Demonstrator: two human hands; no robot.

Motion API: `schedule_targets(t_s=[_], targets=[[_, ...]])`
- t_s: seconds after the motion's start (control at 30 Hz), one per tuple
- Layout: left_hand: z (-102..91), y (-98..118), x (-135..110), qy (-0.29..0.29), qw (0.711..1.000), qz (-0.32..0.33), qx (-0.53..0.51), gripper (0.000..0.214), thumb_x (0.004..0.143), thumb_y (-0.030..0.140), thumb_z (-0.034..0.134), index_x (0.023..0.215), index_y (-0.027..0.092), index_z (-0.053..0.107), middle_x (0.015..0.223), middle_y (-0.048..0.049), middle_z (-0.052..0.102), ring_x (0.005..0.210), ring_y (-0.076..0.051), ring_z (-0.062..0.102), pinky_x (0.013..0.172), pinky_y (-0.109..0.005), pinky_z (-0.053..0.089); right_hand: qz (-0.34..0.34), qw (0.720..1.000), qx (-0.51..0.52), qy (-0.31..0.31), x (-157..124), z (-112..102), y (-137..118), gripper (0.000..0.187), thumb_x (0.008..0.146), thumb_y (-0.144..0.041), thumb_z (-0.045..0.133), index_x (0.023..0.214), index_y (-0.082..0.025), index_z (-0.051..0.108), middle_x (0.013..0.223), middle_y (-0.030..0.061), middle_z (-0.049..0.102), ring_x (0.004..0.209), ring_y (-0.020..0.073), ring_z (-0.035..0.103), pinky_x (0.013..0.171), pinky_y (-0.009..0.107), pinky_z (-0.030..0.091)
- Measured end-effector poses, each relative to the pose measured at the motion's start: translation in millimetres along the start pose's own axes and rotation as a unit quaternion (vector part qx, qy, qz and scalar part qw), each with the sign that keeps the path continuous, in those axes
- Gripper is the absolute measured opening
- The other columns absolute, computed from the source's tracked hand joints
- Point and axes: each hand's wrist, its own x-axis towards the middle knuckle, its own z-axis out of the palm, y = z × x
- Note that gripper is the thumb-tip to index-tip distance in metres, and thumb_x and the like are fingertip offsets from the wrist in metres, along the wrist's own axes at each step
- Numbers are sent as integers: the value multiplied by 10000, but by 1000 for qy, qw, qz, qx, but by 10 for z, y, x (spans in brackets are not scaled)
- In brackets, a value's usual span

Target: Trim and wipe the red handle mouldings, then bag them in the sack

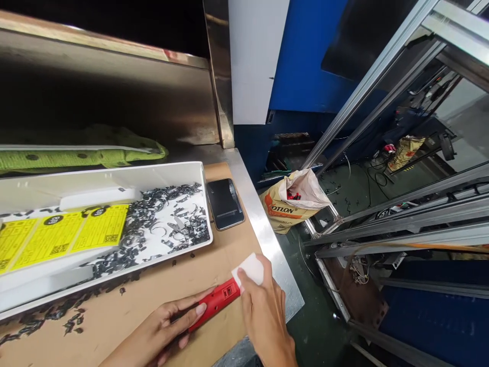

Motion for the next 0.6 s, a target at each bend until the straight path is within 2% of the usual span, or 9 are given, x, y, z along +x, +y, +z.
schedule_targets(t_s=[0.27, 0.43, 0.6], targets=[[3, -96, 34, 6, 1000, 4, 7, 1058, 638, 876, 448, 1346, 92, 504, 488, 60, 464, 406, -88, 295, 392, -220, 280, -8, 1000, 0, -27, 14, -5, -13, 429, 931, -171, 417, 1279, -357, 586, 1452, 84, 373, 993, 243, 678, 816, 401, 570], [13, -51, 14, 10, 1000, 12, 8, 997, 676, 840, 463, 1340, 99, 517, 508, 57, 456, 413, -93, 292, 391, -220, 284, 6, 1000, -2, 27, -57, 25, -29, 457, 916, -153, 415, 1287, -354, 589, 1451, 90, 371, 1060, 252, 662, 820, 362, 575], [22, -30, -1, 13, 1000, 13, 2, 1021, 658, 851, 465, 1335, 89, 524, 496, 56, 444, 431, -100, 293, 401, -220, 284, -7, 999, 21, -28, 28, -103, -30, 455, 902, -124, 426, 1259, -337, 611, 1426, 79, 405, 930, 208, 695, 810, 358, 569]])
